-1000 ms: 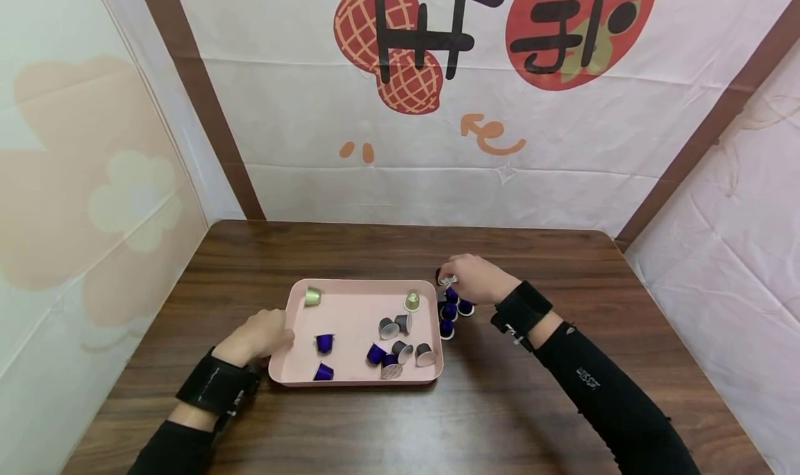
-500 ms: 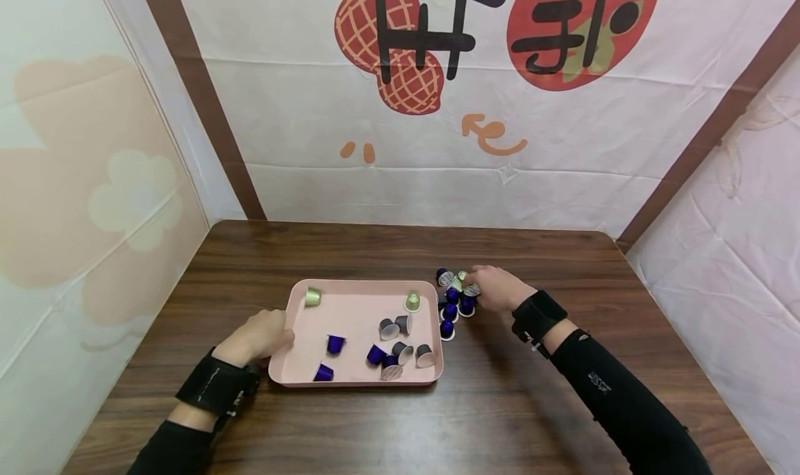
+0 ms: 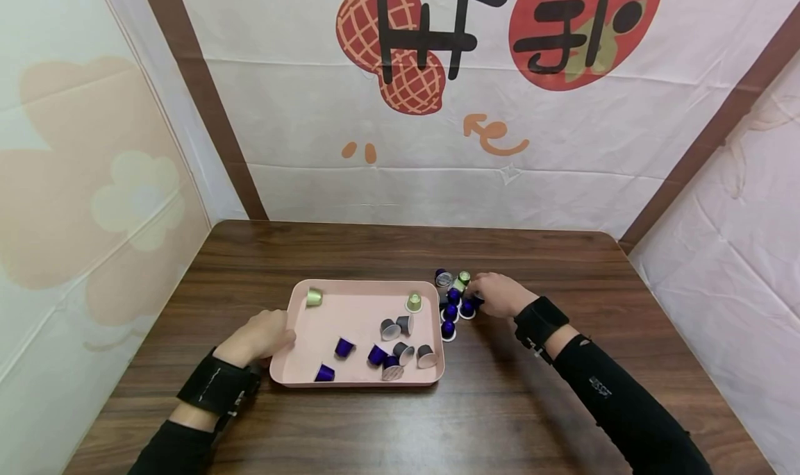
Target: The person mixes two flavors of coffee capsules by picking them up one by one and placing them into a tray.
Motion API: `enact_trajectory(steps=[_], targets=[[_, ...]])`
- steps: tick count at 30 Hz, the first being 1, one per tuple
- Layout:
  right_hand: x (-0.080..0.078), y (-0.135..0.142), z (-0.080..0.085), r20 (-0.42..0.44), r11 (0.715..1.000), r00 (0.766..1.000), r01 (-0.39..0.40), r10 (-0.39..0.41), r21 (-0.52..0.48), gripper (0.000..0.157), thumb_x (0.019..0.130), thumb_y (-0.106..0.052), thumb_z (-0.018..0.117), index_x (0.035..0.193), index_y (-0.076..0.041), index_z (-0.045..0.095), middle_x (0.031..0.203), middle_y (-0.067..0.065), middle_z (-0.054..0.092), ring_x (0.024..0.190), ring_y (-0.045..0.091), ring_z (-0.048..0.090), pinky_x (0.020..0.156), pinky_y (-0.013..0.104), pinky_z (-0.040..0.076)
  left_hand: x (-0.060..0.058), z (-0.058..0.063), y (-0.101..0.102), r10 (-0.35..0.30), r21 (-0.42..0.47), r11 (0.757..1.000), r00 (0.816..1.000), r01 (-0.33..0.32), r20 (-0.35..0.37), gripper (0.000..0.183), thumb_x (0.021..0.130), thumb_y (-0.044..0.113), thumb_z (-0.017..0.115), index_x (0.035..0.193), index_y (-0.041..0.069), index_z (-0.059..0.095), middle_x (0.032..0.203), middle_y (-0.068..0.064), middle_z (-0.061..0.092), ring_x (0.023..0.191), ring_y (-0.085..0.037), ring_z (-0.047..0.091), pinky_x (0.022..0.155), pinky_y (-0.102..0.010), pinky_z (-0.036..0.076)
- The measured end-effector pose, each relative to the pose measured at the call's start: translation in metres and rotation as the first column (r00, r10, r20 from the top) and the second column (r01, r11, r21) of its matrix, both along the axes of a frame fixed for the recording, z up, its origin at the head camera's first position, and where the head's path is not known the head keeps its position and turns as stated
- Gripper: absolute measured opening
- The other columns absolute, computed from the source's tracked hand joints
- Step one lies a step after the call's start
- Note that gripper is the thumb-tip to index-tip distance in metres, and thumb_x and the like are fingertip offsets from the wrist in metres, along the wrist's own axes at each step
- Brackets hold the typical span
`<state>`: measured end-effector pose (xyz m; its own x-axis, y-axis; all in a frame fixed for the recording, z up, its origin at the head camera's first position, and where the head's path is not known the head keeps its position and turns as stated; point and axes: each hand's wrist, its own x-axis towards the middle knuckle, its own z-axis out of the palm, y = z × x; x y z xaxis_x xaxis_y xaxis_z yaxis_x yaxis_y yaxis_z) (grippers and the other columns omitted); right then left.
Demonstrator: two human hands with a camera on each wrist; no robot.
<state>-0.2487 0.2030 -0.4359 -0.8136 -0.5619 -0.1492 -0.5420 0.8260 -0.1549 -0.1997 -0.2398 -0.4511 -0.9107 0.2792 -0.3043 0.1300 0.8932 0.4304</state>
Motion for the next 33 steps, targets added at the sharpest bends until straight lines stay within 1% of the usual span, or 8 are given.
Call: enact_trajectory(steps=[5, 9, 13, 16, 18, 22, 25, 33], targets=[[0.001, 0.000, -0.005, 0.005, 1.000, 1.000, 0.002, -0.002, -0.011, 0.032, 0.077, -0.001, 0.072, 0.108, -0.009, 0.069, 0.104, 0.010, 0.062, 0.096, 0.026, 0.060, 0.083, 0.043, 0.049, -0.001, -0.001, 0.000, 0.003, -0.015, 1.000, 1.000, -0.003, -0.007, 0.011, 0.081, 0.009, 0.050, 0.072, 0.003, 0.054, 0.060, -0.007, 0.053, 0.046, -0.017, 0.052, 0.042, -0.028, 0.042], [0.003, 0.000, -0.008, 0.018, 1.000, 1.000, 0.010, -0.011, 0.007, 0.033, 0.074, -0.003, 0.075, 0.106, -0.010, 0.068, 0.100, 0.009, 0.061, 0.090, 0.022, 0.059, 0.077, 0.041, 0.050, -0.001, -0.001, -0.001, 0.004, -0.022, 1.000, 1.000, -0.004, -0.010, 0.011, 0.081, 0.010, 0.050, 0.073, 0.003, 0.055, 0.061, -0.007, 0.053, 0.046, -0.017, 0.052, 0.042, -0.028, 0.042], [0.004, 0.000, -0.007, 0.037, 0.999, 0.999, 0.031, -0.032, 0.020, 0.029, 0.073, -0.004, 0.075, 0.101, -0.009, 0.067, 0.092, 0.006, 0.059, 0.079, 0.017, 0.055, 0.070, 0.036, 0.049, -0.001, -0.002, -0.001, 0.012, -0.024, 1.000, 1.000, -0.012, 0.003, 0.012, 0.082, 0.010, 0.050, 0.074, 0.003, 0.055, 0.061, -0.007, 0.053, 0.047, -0.017, 0.053, 0.042, -0.029, 0.043], [0.004, 0.001, -0.006, 0.047, 0.999, 0.998, 0.038, -0.039, 0.006, 0.023, 0.074, -0.002, 0.073, 0.094, -0.009, 0.066, 0.087, 0.004, 0.058, 0.074, 0.015, 0.052, 0.065, 0.034, 0.047, -0.001, -0.001, -0.001, 0.002, -0.028, 1.000, 1.000, -0.002, -0.011, 0.012, 0.081, 0.011, 0.051, 0.073, 0.003, 0.055, 0.062, -0.007, 0.053, 0.048, -0.018, 0.053, 0.043, -0.029, 0.042], [0.004, 0.002, -0.005, 0.052, 0.999, 0.998, 0.041, -0.041, -0.001, 0.022, 0.074, 0.000, 0.072, 0.094, -0.009, 0.066, 0.086, 0.004, 0.059, 0.072, 0.015, 0.051, 0.064, 0.033, 0.046, -0.002, -0.001, -0.001, -0.004, -0.032, 0.999, 1.000, 0.003, -0.023, 0.012, 0.080, 0.011, 0.051, 0.072, 0.003, 0.055, 0.063, -0.007, 0.053, 0.050, -0.018, 0.053, 0.044, -0.029, 0.042], [0.005, 0.004, -0.001, 0.064, 0.998, 0.996, 0.061, -0.061, 0.001, 0.024, 0.076, 0.000, 0.069, 0.099, -0.008, 0.067, 0.090, 0.006, 0.061, 0.075, 0.016, 0.053, 0.067, 0.034, 0.047, -0.002, -0.002, -0.001, -0.002, -0.025, 1.000, 1.000, 0.001, -0.014, 0.012, 0.081, 0.011, 0.051, 0.073, 0.003, 0.055, 0.063, -0.007, 0.053, 0.049, -0.018, 0.053, 0.044, -0.029, 0.042], [0.007, 0.003, 0.004, 0.062, 0.998, 0.996, 0.058, -0.058, -0.003, 0.024, 0.077, -0.001, 0.068, 0.100, -0.007, 0.067, 0.092, 0.006, 0.061, 0.076, 0.016, 0.054, 0.069, 0.034, 0.048, -0.002, -0.002, -0.001, 0.009, -0.018, 1.000, 1.000, -0.009, 0.003, 0.012, 0.082, 0.011, 0.051, 0.075, 0.003, 0.055, 0.062, -0.007, 0.053, 0.048, -0.017, 0.053, 0.043, -0.029, 0.043], [0.011, -0.003, 0.022, 0.005, 0.999, 1.000, 0.022, -0.022, -0.041, 0.015, 0.080, -0.002, 0.068, 0.094, -0.006, 0.067, 0.086, 0.005, 0.061, 0.072, 0.014, 0.054, 0.066, 0.032, 0.049, -0.001, -0.001, -0.001, 0.015, -0.020, 1.000, 1.000, -0.014, 0.011, 0.012, 0.082, 0.011, 0.050, 0.075, 0.003, 0.055, 0.061, -0.006, 0.053, 0.046, -0.016, 0.052, 0.041, -0.028, 0.042]])
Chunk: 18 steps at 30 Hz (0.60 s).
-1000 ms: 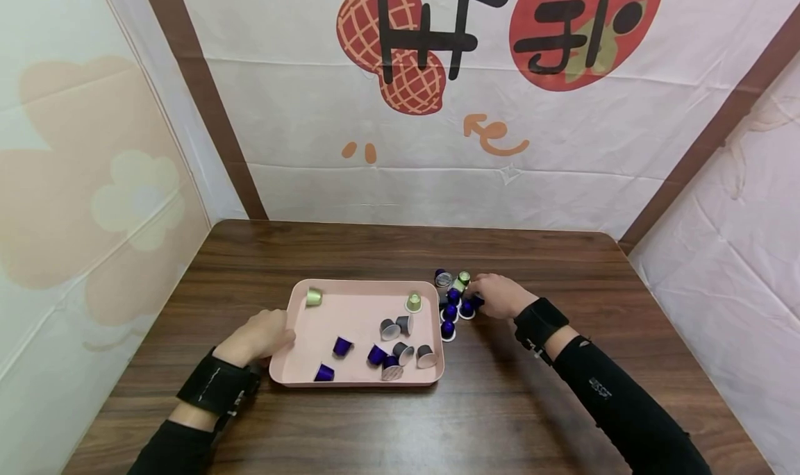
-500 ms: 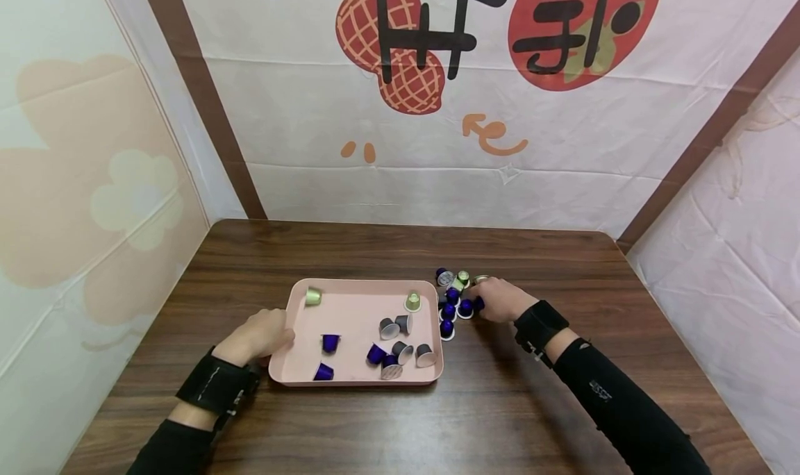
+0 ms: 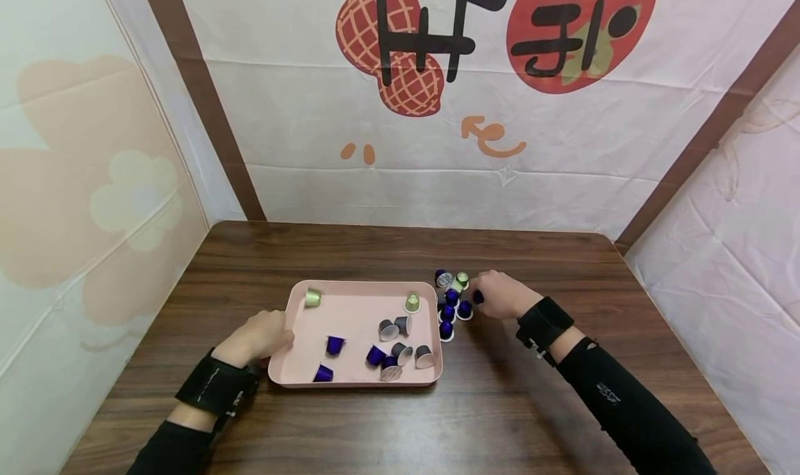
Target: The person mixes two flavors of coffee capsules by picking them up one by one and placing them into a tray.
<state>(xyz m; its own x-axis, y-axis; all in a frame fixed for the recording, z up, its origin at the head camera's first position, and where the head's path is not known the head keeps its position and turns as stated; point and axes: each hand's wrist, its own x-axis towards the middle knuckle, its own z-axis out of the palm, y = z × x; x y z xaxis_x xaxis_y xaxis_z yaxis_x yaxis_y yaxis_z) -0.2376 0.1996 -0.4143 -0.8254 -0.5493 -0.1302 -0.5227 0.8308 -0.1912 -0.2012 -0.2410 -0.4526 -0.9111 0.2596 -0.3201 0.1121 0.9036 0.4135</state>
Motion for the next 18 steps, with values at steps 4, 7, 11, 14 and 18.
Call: enact_trajectory(steps=[4, 7, 11, 14, 18], targets=[[0.003, -0.008, 0.010, -0.044, 0.999, 0.998, -0.046, 0.045, -0.017, 0.015, 0.079, -0.003, 0.069, 0.094, -0.004, 0.068, 0.086, 0.006, 0.061, 0.073, 0.015, 0.056, 0.065, 0.032, 0.050, 0.001, 0.001, 0.000, 0.006, 0.005, 1.000, 1.000, -0.006, 0.007, 0.012, 0.082, 0.010, 0.050, 0.074, 0.003, 0.054, 0.060, -0.007, 0.053, 0.045, -0.016, 0.052, 0.040, -0.028, 0.042], [0.006, -0.016, 0.018, -0.076, 0.996, 0.993, -0.090, 0.088, -0.026, 0.018, 0.077, -0.002, 0.068, 0.096, -0.001, 0.068, 0.089, 0.008, 0.062, 0.076, 0.017, 0.058, 0.067, 0.033, 0.051, 0.002, 0.001, 0.000, 0.007, 0.015, 1.000, 1.000, -0.007, 0.006, 0.011, 0.082, 0.010, 0.050, 0.075, 0.003, 0.054, 0.060, -0.007, 0.053, 0.044, -0.016, 0.052, 0.040, -0.028, 0.042], [0.009, -0.029, 0.026, -0.094, 0.994, 0.990, -0.110, 0.107, -0.027, 0.024, 0.076, -0.001, 0.067, 0.100, -0.003, 0.068, 0.094, 0.008, 0.063, 0.077, 0.015, 0.057, 0.068, 0.032, 0.050, 0.002, 0.001, 0.001, -0.002, 0.014, 1.000, 1.000, 0.002, -0.007, 0.011, 0.082, 0.010, 0.050, 0.074, 0.003, 0.055, 0.060, -0.006, 0.052, 0.045, -0.016, 0.052, 0.040, -0.027, 0.042], [0.012, -0.039, 0.031, -0.103, 0.991, 0.987, -0.130, 0.126, -0.033, 0.025, 0.077, -0.001, 0.065, 0.101, -0.005, 0.068, 0.096, 0.008, 0.062, 0.074, 0.014, 0.054, 0.067, 0.030, 0.048, 0.002, 0.001, 0.000, -0.009, 0.015, 1.000, 1.000, 0.009, -0.014, 0.012, 0.081, 0.010, 0.050, 0.073, 0.003, 0.055, 0.060, -0.006, 0.052, 0.046, -0.016, 0.052, 0.041, -0.028, 0.041], [0.016, -0.053, 0.039, -0.109, 0.984, 0.980, -0.170, 0.165, -0.044, 0.023, 0.080, -0.002, 0.064, 0.102, -0.006, 0.067, 0.096, 0.008, 0.062, 0.074, 0.013, 0.053, 0.068, 0.029, 0.048, 0.001, 0.001, 0.000, -0.018, 0.012, 1.000, 1.000, 0.018, -0.023, 0.012, 0.081, 0.010, 0.050, 0.072, 0.004, 0.054, 0.061, -0.006, 0.052, 0.048, -0.017, 0.052, 0.043, -0.028, 0.042]])
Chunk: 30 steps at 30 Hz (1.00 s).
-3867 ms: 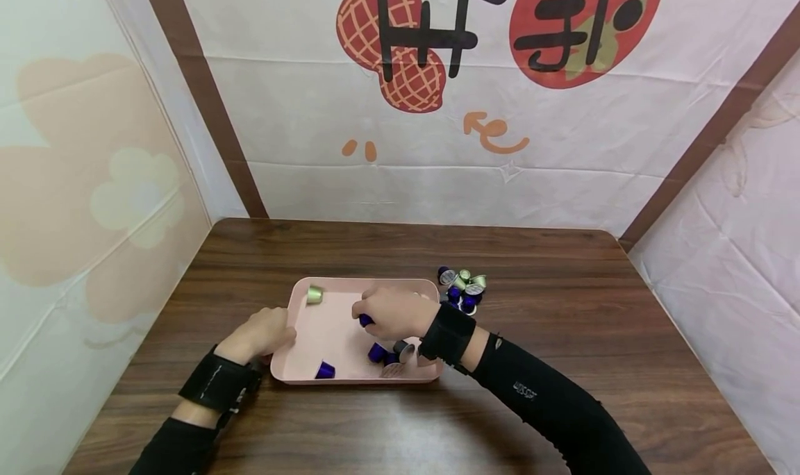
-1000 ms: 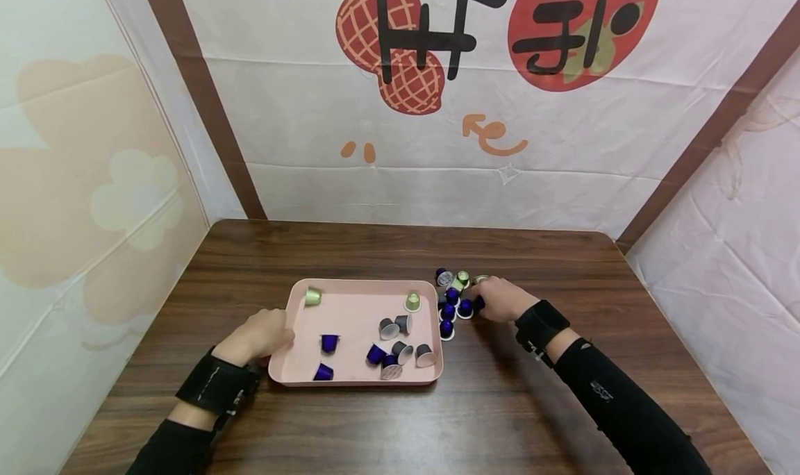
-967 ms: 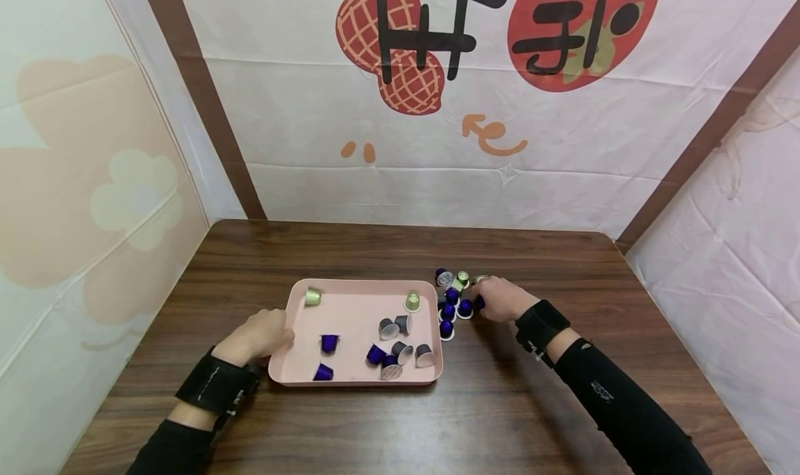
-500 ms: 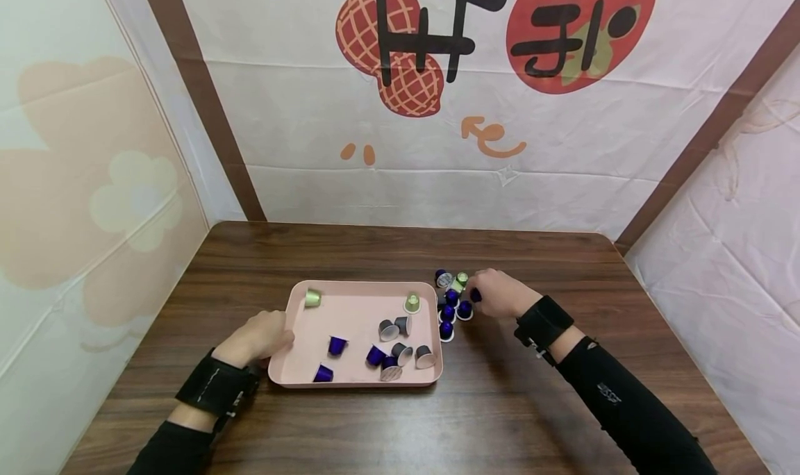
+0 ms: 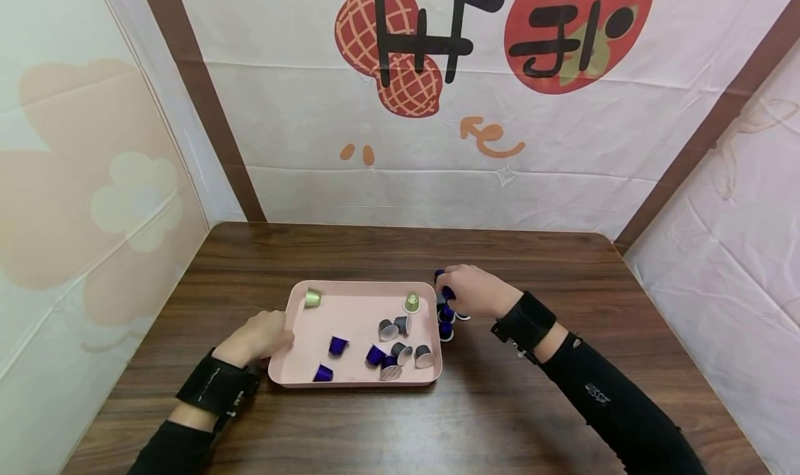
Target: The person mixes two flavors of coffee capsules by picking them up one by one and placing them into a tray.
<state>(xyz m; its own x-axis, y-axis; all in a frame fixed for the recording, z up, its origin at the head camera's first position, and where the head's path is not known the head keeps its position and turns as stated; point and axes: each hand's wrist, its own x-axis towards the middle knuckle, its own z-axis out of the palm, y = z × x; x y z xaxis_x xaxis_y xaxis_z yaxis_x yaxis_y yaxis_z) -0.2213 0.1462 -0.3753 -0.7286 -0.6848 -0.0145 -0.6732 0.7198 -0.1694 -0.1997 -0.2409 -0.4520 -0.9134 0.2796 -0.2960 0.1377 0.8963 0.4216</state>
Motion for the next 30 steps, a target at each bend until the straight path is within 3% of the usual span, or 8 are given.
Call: enact_trajectory(steps=[11, 21, 24, 30], targets=[[0.008, -0.042, 0.011, 0.049, 0.998, 0.997, -0.056, 0.055, 0.016, 0.025, 0.082, -0.004, 0.063, 0.106, -0.008, 0.066, 0.098, 0.005, 0.061, 0.079, 0.012, 0.054, 0.068, 0.025, 0.048, 0.001, 0.000, 0.001, 0.026, -0.014, 1.000, 0.999, -0.026, 0.030, 0.013, 0.083, 0.011, 0.050, 0.074, 0.003, 0.054, 0.059, -0.007, 0.053, 0.043, -0.015, 0.052, 0.039, -0.027, 0.042], [0.013, -0.071, 0.005, 0.081, 0.986, 0.983, -0.164, 0.162, 0.015, 0.025, 0.087, -0.007, 0.063, 0.112, -0.007, 0.062, 0.108, 0.009, 0.060, 0.089, 0.017, 0.058, 0.076, 0.026, 0.048, -0.001, -0.001, 0.000, 0.026, 0.002, 1.000, 0.999, -0.026, 0.020, 0.012, 0.083, 0.010, 0.050, 0.077, 0.001, 0.056, 0.060, -0.007, 0.052, 0.045, -0.016, 0.052, 0.040, -0.028, 0.042], [0.015, -0.080, 0.004, 0.088, 0.986, 0.983, -0.165, 0.161, 0.035, 0.025, 0.087, -0.009, 0.064, 0.112, -0.008, 0.062, 0.110, 0.007, 0.060, 0.086, 0.014, 0.057, 0.073, 0.024, 0.047, -0.001, 0.000, 0.000, 0.027, 0.002, 1.000, 0.999, -0.027, 0.022, 0.012, 0.082, 0.010, 0.050, 0.077, 0.001, 0.056, 0.060, -0.007, 0.053, 0.045, -0.017, 0.053, 0.041, -0.028, 0.043], [0.021, -0.099, -0.001, 0.009, 0.974, 0.985, -0.174, 0.174, 0.145, 0.027, 0.084, -0.018, 0.067, 0.111, -0.014, 0.067, 0.099, -0.001, 0.060, 0.075, 0.006, 0.050, 0.063, 0.017, 0.042, 0.001, 0.000, 0.000, 0.025, -0.002, 1.000, 0.999, -0.025, 0.020, 0.012, 0.083, 0.010, 0.050, 0.076, 0.001, 0.056, 0.061, -0.007, 0.053, 0.046, -0.016, 0.053, 0.041, -0.028, 0.043]])
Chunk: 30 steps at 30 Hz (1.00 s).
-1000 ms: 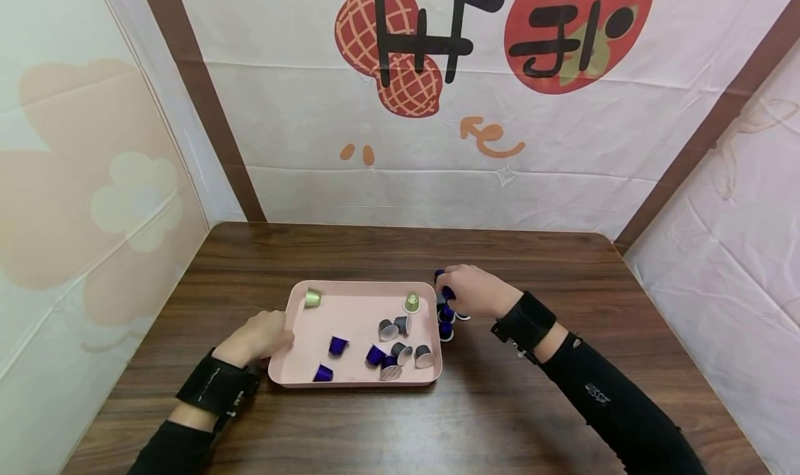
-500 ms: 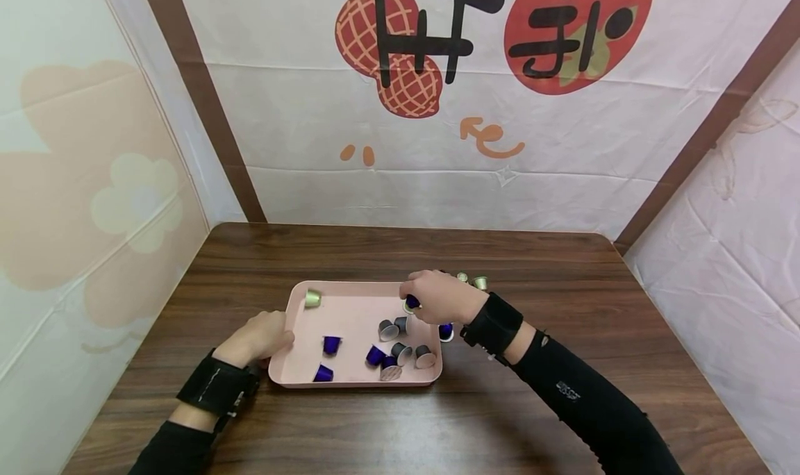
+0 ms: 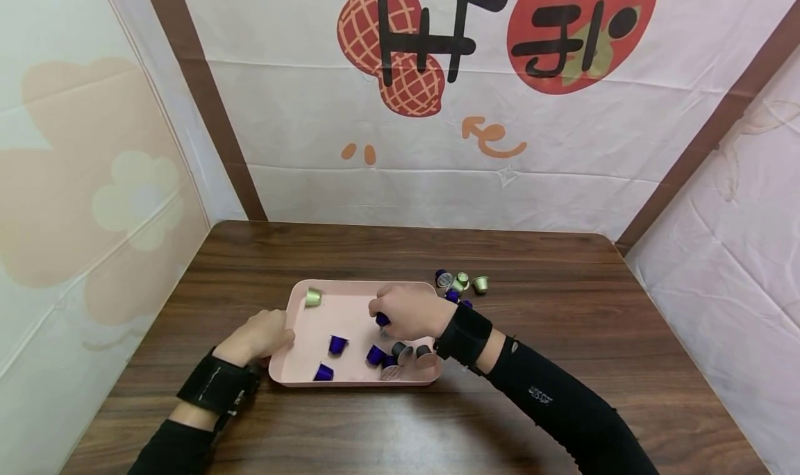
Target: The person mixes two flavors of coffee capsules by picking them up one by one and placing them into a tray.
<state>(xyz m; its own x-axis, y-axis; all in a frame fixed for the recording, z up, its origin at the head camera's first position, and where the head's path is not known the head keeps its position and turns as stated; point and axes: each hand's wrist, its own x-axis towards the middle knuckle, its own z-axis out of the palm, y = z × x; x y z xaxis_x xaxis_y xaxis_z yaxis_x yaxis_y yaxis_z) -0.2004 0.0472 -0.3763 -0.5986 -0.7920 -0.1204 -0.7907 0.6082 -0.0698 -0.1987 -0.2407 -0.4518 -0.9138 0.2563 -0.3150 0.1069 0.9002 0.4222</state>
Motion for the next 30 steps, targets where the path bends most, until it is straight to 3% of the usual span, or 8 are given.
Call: enact_trajectory(steps=[8, 16, 24, 30], targets=[[0.004, -0.017, -0.012, 0.059, 1.000, 0.998, -0.019, 0.018, 0.001, 0.026, 0.087, -0.020, 0.064, 0.112, -0.013, 0.065, 0.099, -0.001, 0.061, 0.075, 0.005, 0.051, 0.063, 0.016, 0.042, 0.000, -0.001, 0.001, -0.011, -0.008, 1.000, 1.000, 0.011, -0.014, 0.012, 0.082, 0.010, 0.051, 0.073, 0.003, 0.055, 0.061, -0.007, 0.053, 0.046, -0.016, 0.053, 0.042, -0.028, 0.042], [0.005, -0.026, -0.022, 0.069, 0.999, 0.996, -0.048, 0.050, -0.021, 0.026, 0.086, -0.020, 0.066, 0.111, -0.012, 0.065, 0.100, -0.002, 0.062, 0.081, 0.005, 0.055, 0.076, 0.017, 0.045, -0.001, 0.000, 0.002, -0.005, -0.002, 1.000, 1.000, 0.005, -0.007, 0.012, 0.082, 0.011, 0.051, 0.073, 0.003, 0.055, 0.060, -0.007, 0.053, 0.045, -0.016, 0.052, 0.041, -0.027, 0.042], [0.006, -0.026, -0.023, 0.088, 1.000, 0.996, -0.022, 0.023, -0.009, 0.031, 0.088, -0.024, 0.065, 0.117, -0.014, 0.063, 0.111, 0.000, 0.062, 0.089, 0.006, 0.058, 0.080, 0.019, 0.047, 0.000, 0.002, 0.002, 0.003, -0.010, 1.000, 1.000, -0.003, 0.007, 0.013, 0.083, 0.011, 0.051, 0.075, 0.003, 0.055, 0.059, -0.007, 0.053, 0.044, -0.016, 0.052, 0.040, -0.027, 0.041], [0.001, -0.015, -0.016, 0.090, 1.000, 0.996, 0.008, -0.007, -0.010, 0.030, 0.088, -0.022, 0.064, 0.117, -0.013, 0.063, 0.109, 0.002, 0.061, 0.082, 0.007, 0.057, 0.069, 0.018, 0.045, 0.000, 0.000, 0.001, 0.006, -0.014, 1.000, 1.000, -0.006, 0.010, 0.012, 0.083, 0.011, 0.051, 0.075, 0.003, 0.055, 0.061, -0.007, 0.053, 0.045, -0.016, 0.052, 0.041, -0.027, 0.041]])
